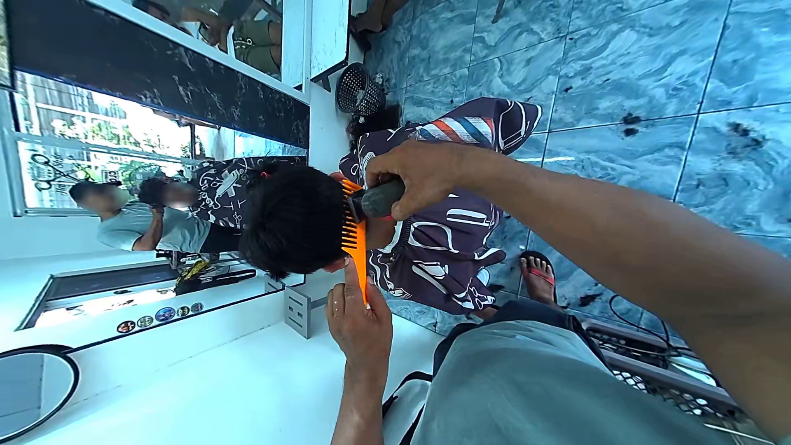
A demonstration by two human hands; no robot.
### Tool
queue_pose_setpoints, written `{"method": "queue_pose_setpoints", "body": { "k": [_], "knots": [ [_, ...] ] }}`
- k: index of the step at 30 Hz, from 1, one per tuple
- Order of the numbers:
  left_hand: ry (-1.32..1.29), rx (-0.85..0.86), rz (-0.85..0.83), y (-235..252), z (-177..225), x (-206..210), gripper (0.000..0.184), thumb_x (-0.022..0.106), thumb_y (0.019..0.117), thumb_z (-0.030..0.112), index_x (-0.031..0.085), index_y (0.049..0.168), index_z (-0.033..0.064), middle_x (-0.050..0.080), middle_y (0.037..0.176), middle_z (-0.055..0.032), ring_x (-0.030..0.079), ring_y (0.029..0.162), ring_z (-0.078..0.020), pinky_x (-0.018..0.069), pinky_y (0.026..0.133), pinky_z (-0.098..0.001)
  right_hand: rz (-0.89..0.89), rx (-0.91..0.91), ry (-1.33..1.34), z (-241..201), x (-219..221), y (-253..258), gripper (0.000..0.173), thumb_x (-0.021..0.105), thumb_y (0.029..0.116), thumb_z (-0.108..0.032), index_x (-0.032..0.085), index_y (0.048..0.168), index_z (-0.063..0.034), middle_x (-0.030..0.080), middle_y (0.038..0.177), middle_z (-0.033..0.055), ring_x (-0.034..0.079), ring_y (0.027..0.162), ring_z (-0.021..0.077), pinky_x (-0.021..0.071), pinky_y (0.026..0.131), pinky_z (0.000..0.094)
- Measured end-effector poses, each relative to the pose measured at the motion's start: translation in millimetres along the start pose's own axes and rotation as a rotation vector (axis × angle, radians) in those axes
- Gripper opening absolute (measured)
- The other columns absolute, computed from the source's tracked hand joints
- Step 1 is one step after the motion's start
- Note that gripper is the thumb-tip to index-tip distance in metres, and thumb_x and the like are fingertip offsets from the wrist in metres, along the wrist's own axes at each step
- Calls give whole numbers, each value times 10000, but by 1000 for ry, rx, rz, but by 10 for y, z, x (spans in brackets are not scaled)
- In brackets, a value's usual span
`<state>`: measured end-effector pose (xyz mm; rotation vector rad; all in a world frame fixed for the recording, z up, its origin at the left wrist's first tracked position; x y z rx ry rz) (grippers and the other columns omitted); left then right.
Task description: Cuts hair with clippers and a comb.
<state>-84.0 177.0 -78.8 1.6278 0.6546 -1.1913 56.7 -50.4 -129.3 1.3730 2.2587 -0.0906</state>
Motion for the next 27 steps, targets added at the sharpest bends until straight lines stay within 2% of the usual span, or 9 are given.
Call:
{"method": "queue_pose_setpoints", "body": {
  "k": [2, 4, 7, 12, 19, 23, 24, 25, 27],
  "knots": [
    [-125, -42, -176, -35, -42, 11, 406, 630, 941, 193, 699, 1274, -28, 753, 943, -128, 725, 833, -192, 606, 762, -355, 13, 24, -27, 94, -15, -12, 452, 855, 779, -254, 667, 1169, -128, 701, 956, 59, 683, 855, 225, 573, 758, 486],
    [-153, -81, -257, -54, -60, 34, 423, 618, 950, 193, 680, 1309, -22, 763, 998, -130, 738, 863, -188, 611, 782, -363, -10, 86, -130, 229, -52, 0, 469, 854, 782, -299, 650, 1167, -125, 685, 955, 82, 673, 879, 272, 553, 763, 530],
    [-46, -97, -161, 8, 11, 45, 441, 577, 968, 167, 642, 1346, -52, 728, 929, -154, 709, 783, -226, 593, 698, -386, -67, 106, -136, 360, -34, 51, 483, 856, 796, -305, 661, 1192, -109, 695, 1003, 105, 679, 926, 298, 554, 804, 563],
    [73, -69, -77, 119, 115, -2, 438, 553, 986, 143, 621, 1369, -55, 713, 948, -181, 698, 835, -275, 582, 731, -400, -85, 41, -76, 290, -60, 182, 455, 846, 816, -266, 668, 1196, -93, 698, 1005, 100, 678, 910, 267, 559, 814, 520],
    [88, -36, -28, 116, 125, 10, 428, 553, 975, 130, 636, 1349, -60, 691, 893, -167, 675, 795, -258, 564, 703, -370, -67, -55, -9, 89, -112, 215, 435, 850, 804, -241, 681, 1175, -93, 707, 969, 70, 677, 867, 220, 566, 781, 474],
    [-45, -84, 95, 232, -27, -237, 456, 622, 964, 157, 610, 1316, -132, 713, 1011, -242, 710, 864, -240, 596, 782, -377, 2, -48, 135, 172, -135, 134, 405, 838, 783, -174, 686, 1150, -95, 716, 951, 63, 685, 836, 202, 582, 764, 465],
    [-130, -126, 162, 298, -127, -390, 459, 618, 983, 153, 582, 1321, -155, 710, 1062, -229, 708, 870, -175, 603, 795, -328, 59, -38, 179, 234, -156, 51, 399, 841, 772, -167, 684, 1130, -89, 713, 950, 71, 685, 840, 207, 582, 771, 473],
    [-248, -171, 231, 376, -226, -532, 428, 586, 1006, 120, 557, 1316, -173, 694, 1042, -187, 679, 798, -114, 596, 725, -282, 139, -30, 249, 330, -164, -77, 409, 831, 754, -171, 680, 1122, -76, 707, 963, 80, 679, 852, 204, 582, 779, 465],
    [-507, -246, 313, 531, -347, -674, 313, 422, 1077, 71, 550, 1260, -148, 628, 825, -19, 619, 616, -49, 567, 547, -227, 324, -3, 550, 542, -158, -471, 452, 792, 774, -142, 640, 1183, -22, 699, 1019, 107, 690, 860, 192, 608, 759, 397]
  ]
}}
Point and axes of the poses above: each hand's wrist, its own y-axis towards the middle knuckle, its own x-axis out of the palm, z = x × y, the point moved 4 cm from there along y, towards the middle knuckle
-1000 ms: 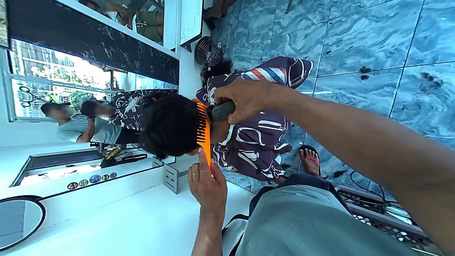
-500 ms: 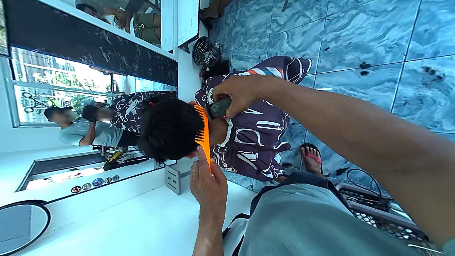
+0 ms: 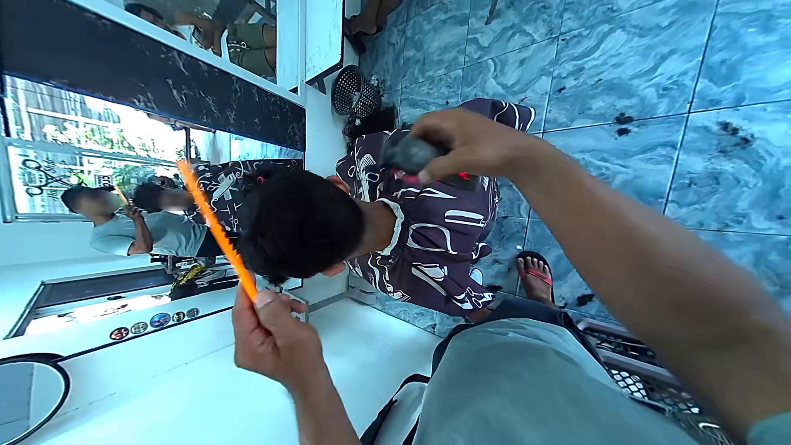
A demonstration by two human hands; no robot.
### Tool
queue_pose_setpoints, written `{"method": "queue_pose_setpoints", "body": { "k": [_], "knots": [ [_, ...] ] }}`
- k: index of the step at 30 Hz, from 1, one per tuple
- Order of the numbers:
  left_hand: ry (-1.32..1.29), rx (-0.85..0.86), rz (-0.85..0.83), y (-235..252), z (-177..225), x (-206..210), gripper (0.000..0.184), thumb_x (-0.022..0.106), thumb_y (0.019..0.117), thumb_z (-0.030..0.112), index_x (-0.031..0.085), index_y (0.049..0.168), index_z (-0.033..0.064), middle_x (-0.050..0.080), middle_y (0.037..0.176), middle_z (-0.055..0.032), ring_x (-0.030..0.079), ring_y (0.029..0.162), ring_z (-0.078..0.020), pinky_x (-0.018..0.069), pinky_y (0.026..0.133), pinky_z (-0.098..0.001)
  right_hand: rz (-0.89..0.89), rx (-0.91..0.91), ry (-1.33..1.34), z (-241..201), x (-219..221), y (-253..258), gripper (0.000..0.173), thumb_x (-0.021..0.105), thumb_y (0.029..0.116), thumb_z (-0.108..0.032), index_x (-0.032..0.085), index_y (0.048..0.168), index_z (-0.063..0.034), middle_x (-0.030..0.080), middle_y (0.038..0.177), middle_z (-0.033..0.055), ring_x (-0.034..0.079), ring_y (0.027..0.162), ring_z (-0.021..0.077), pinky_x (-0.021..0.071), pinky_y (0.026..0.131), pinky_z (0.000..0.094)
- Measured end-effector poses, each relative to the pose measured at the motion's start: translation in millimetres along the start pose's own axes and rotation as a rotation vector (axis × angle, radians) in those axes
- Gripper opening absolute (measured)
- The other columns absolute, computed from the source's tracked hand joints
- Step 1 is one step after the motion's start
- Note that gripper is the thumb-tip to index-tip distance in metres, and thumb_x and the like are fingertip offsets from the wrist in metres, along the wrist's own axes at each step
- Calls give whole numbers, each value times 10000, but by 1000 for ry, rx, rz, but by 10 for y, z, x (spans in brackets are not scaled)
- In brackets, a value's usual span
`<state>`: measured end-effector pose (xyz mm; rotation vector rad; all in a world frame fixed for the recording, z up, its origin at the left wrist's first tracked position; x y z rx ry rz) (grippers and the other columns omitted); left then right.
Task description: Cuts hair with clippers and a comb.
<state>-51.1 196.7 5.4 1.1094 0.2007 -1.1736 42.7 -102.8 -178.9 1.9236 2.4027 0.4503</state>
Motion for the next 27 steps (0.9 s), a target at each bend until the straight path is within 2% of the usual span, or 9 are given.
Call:
{"method": "queue_pose_setpoints", "body": {
  "k": [3, 9, 13, 16, 18, 21, 22, 25, 27],
  "knots": [
    [-43, -201, -153, -36, 45, 205, 350, 293, 1128, 176, 556, 1210, -40, 586, 730, 65, 546, 554, -6, 503, 507, -198, 306, 57, 525, 274, -227, -702, 546, 748, 856, -302, 557, 1337, -129, 698, 1078, 103, 720, 846, 240, 638, 636, 422],
    [312, -29, -647, -815, -284, 718, 407, 435, 1066, 152, 582, 1326, -124, 694, 994, -235, 709, 851, -300, 603, 781, -452, 628, -5, 806, 509, -275, -2047, 618, 741, 844, -610, 557, 1343, -295, 680, 1171, -19, 716, 778, 158, 627, 579, 343],
    [96, -22, -477, -487, -285, 67, 477, 438, 1105, 309, 575, 1279, -113, 669, 887, -76, 609, 685, -46, 552, 649, -249, 734, 166, 743, 491, -93, -2421, 571, 648, 875, -704, 600, 1288, -312, 710, 1154, -28, 669, 634, 113, 584, 519, 278],
    [146, -38, -256, 312, -638, -415, 444, 582, 1051, 353, 555, 1120, -85, 581, 768, -32, 576, 596, -71, 544, 568, -292, 838, 394, 479, 467, 87, -2545, 472, 563, 1004, -538, 465, 1389, -283, 702, 1104, 46, 647, 581, 160, 575, 492, 309],
    [109, 60, -299, 701, -948, -455, 401, 708, 972, 346, 519, 1028, -4, 572, 885, -20, 601, 740, -58, 561, 679, -271, 831, 565, 245, 389, 304, -2570, 412, 537, 1042, -384, 458, 1400, -196, 697, 1047, 82, 642, 569, 180, 576, 488, 337],
    [0, 181, -569, 949, -1235, -269, 544, 802, 861, 402, 541, 1161, 29, 574, 1409, -82, 587, 1145, -51, 500, 957, -279, 742, 706, -51, 279, 690, -2572, 387, 670, 1010, -261, 539, 1328, -84, 696, 958, 127, 647, 580, 215, 579, 498, 381],
    [-8, 212, -653, 962, -1284, -193, 639, 819, 824, 464, 529, 1214, 48, 543, 1462, -74, 567, 1199, -35, 488, 988, -277, 738, 715, -131, 238, 813, -2565, 400, 709, 988, -242, 551, 1311, -66, 701, 961, 139, 660, 602, 229, 587, 520, 399],
    [-37, 248, -766, 962, -1386, -11, 890, 838, 782, 484, 450, 1489, 109, 616, 1313, -89, 620, 1111, -99, 532, 944, -355, 840, 611, -252, 86, 1259, -2524, 436, 756, 939, -196, 551, 1297, -57, 710, 1052, 137, 714, 754, 245, 631, 668, 441],
    [-11, 278, -768, 1029, -1427, 65, 892, 819, 804, 499, 427, 1503, 107, 619, 1278, -130, 629, 1080, -164, 529, 925, -430, 954, 495, -284, -29, 1540, -2466, 504, 772, 899, -188, 533, 1325, -63, 710, 1097, 114, 727, 879, 214, 634, 775, 423]
  ]
}}
Point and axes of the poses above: each hand's wrist, its own y-axis towards the middle knuckle, its own x-axis out of the palm, z = x × y, the point moved 4 cm from there along y, towards the middle knuckle
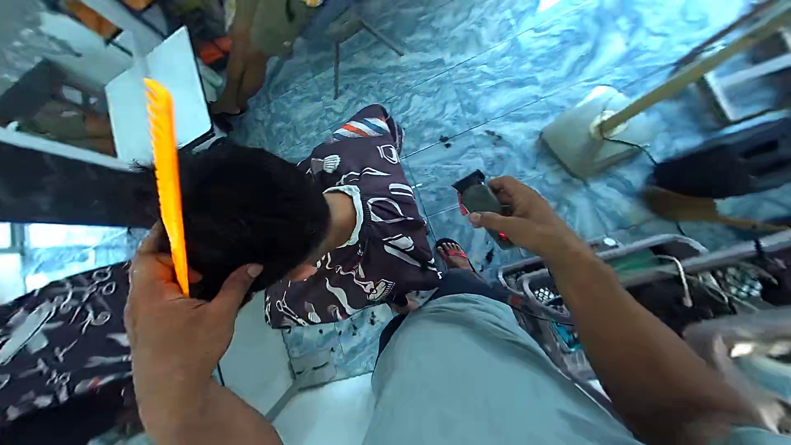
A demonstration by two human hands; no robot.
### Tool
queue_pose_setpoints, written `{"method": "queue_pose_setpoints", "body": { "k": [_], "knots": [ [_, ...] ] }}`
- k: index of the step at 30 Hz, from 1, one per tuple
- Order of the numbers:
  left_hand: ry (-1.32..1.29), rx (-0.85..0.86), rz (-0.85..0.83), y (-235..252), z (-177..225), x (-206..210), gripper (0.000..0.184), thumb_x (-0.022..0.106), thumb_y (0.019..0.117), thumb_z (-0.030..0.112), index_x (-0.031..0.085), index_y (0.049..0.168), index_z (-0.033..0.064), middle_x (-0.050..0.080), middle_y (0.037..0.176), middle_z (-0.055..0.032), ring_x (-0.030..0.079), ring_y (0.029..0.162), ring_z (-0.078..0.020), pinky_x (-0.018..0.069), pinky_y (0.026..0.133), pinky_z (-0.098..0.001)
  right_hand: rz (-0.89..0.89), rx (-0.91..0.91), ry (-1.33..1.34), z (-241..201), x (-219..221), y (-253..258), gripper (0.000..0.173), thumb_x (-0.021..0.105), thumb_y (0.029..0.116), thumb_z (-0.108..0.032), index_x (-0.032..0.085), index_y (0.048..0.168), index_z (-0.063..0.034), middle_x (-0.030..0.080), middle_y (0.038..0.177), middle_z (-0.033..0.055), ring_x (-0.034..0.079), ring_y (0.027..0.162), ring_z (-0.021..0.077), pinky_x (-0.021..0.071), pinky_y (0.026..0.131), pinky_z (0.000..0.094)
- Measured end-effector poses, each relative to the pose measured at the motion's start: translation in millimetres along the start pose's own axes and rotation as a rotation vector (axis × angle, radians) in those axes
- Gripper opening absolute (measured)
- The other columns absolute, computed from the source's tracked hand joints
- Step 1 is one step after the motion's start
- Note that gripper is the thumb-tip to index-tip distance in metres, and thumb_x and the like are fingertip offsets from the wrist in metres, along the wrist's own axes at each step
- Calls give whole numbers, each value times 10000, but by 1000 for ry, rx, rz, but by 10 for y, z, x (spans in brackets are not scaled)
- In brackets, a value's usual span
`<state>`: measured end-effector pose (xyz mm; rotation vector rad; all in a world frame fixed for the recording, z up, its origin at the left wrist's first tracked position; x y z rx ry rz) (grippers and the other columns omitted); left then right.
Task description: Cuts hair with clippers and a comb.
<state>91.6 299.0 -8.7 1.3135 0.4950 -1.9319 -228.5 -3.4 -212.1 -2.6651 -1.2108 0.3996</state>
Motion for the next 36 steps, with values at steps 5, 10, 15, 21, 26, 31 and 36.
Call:
{"method": "queue_pose_setpoints", "body": {
  "k": [5, 10, 15, 21, 26, 31, 36],
  "knots": [
    [94, 64, -32, 259, -23, -44, 802, 759, 860, 579, 453, 1350, 24, 609, 1133, -217, 625, 970, -321, 507, 827, -579, 201, -148, 32, -155, 260, -524, 564, 816, 856, -132, 513, 1327, -74, 697, 1134, 86, 715, 943, 158, 627, 815, 359],
    [91, 135, -79, 496, 58, -76, 722, 775, 875, 506, 470, 1281, -7, 604, 1070, -258, 612, 946, -404, 478, 801, -650, 304, -253, -340, -434, 489, -556, 543, 851, 829, -231, 612, 1289, -68, 716, 1107, 118, 713, 960, 227, 606, 854, 483],
    [95, 155, -72, 585, 100, -61, 618, 770, 901, 464, 483, 1193, 1, 593, 984, -232, 600, 870, -381, 472, 740, -623, 194, -535, -831, -1230, 853, 86, 409, 725, 912, -303, 652, 1310, -242, 699, 1209, 53, 634, 1166, 320, 409, 1011, 694],
    [63, 139, -50, 593, 126, -24, 629, 791, 891, 448, 487, 1242, 23, 625, 1027, -207, 631, 892, -363, 502, 754, -609, 24, -795, -1069, -2029, 1018, 642, 400, 684, 893, -171, 644, 1281, -257, 676, 1098, 95, 612, 1115, 389, 282, 1055, 777],
    [93, 22, 254, 160, 429, -192, 633, 511, 1042, 550, 576, 1189, -63, 619, 1047, -244, 633, 911, -367, 531, 793, -579, -174, -893, -1029, -1955, 996, 678, 384, 738, 875, -208, 673, 1249, -266, 703, 1099, 78, 641, 1081, 360, 407, 972, 702],
    [12, -90, 70, -217, 843, 477, 548, 212, 1135, 379, 511, 1315, -45, 648, 806, -168, 645, 648, -286, 564, 598, -505, -1, -442, -116, -1132, 310, 719, 544, 794, 889, -239, 599, 1365, -60, 700, 1196, 118, 698, 1044, 208, 597, 932, 450],
    [407, -2, -102, -495, 583, 1069, 499, 356, 1099, 418, 676, 1279, 81, 726, 921, -192, 719, 788, -398, 561, 629, -599, -81, -54, 412, -309, 465, 579, 415, 729, 942, -190, 610, 1313, -47, 704, 1089, 119, 706, 881, 223, 622, 779, 429]
  ]
}}
Point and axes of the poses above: each hand's wrist, its own y-axis towards the middle knuckle, its own x-axis out of the palm, z = x × y, the point moved 4 cm from there along y, towards the middle knuckle
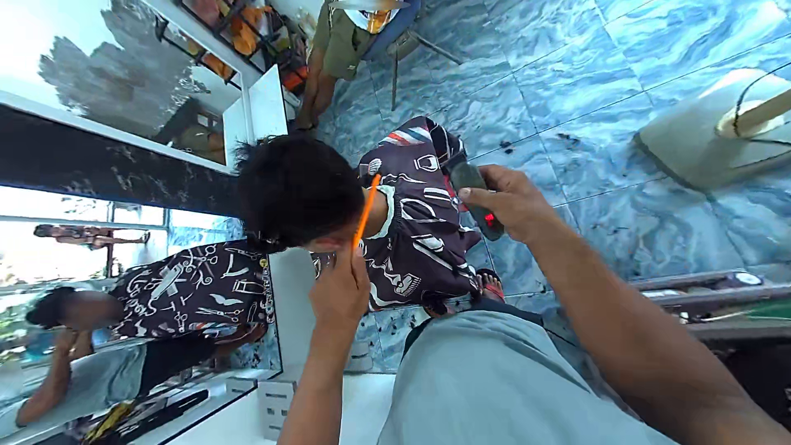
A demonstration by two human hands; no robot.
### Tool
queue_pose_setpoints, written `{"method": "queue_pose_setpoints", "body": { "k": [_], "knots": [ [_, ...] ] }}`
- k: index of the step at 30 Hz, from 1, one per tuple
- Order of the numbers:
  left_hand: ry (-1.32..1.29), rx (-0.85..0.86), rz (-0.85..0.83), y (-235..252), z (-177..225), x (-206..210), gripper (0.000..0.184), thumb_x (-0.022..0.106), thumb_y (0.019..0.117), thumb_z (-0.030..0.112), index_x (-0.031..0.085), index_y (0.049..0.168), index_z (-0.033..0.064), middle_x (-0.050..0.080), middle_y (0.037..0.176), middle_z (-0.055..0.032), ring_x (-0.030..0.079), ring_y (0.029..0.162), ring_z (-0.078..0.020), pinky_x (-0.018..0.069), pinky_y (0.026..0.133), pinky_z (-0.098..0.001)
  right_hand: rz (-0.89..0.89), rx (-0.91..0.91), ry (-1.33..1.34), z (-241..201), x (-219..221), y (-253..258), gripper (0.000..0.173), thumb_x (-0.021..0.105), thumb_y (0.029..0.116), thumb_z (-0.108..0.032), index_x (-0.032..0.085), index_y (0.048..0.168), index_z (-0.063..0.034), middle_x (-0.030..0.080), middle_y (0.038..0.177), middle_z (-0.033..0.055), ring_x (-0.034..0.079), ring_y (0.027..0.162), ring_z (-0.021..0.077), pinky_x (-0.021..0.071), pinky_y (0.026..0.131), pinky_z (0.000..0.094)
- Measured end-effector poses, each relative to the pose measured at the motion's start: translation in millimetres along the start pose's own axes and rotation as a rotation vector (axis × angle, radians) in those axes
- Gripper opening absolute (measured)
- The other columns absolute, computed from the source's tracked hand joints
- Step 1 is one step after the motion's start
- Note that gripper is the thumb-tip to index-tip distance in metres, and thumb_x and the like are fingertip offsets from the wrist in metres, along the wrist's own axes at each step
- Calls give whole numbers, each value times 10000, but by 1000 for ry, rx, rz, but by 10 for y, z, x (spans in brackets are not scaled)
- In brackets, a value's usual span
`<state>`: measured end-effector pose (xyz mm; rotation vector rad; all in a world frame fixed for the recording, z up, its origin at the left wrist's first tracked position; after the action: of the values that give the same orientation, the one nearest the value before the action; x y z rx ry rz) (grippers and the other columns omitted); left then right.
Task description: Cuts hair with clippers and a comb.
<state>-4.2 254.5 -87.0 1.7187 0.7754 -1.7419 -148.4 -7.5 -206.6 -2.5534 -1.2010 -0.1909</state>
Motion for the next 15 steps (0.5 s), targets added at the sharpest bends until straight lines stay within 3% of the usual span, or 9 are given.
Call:
{"method": "queue_pose_setpoints", "body": {
  "k": [2, 5, 9, 11, 15],
  "knots": [
    [78, 168, 120, -145, -103, 44, 474, 508, 1052, 450, 693, 1349, 131, 712, 937, -166, 706, 785, -340, 566, 607, -520, -46, 24, 11, 104, 81, -14, 412, 722, 952, -156, 578, 1322, -47, 709, 1092, 119, 716, 899, 220, 620, 811, 417],
    [168, 280, 254, -222, -260, -128, 422, 625, 995, 450, 749, 1279, 164, 678, 816, -107, 668, 741, -279, 533, 619, -450, -161, -1, -66, 65, 253, 118, 467, 754, 912, -146, 563, 1323, -32, 710, 1127, 129, 722, 952, 215, 622, 857, 416],
    [218, 229, 322, -112, -293, -536, 366, 654, 983, 378, 764, 1246, 150, 687, 800, -142, 678, 732, -322, 535, 635, -508, -387, -225, -374, -167, 584, 416, 466, 817, 832, -267, 678, 1223, -56, 727, 1076, 100, 705, 949, 205, 591, 869, 464],
    [252, 244, 410, -56, -238, -682, 367, 662, 985, 363, 756, 1260, 139, 665, 790, -138, 656, 729, -311, 514, 644, -481, -445, -318, -523, -348, 739, 542, 465, 803, 827, -340, 695, 1206, -94, 723, 1049, 85, 695, 940, 216, 577, 853, 497],
    [312, 324, 507, -36, -86, -837, 354, 672, 992, 350, 755, 1264, 139, 650, 764, -114, 628, 729, -280, 476, 664, -423, -462, -400, -636, -714, 833, 659, 438, 810, 813, -349, 701, 1167, -115, 718, 989, 75, 692, 874, 220, 578, 788, 492]
  ]
}}
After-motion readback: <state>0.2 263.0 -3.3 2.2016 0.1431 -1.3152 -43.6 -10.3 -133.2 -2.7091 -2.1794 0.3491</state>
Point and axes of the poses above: each hand's wrist, its own y-axis towards the middle knuckle, its own x-axis out of the palm, z = x × y, the point moved 4 cm from there along y, towards the middle knuckle
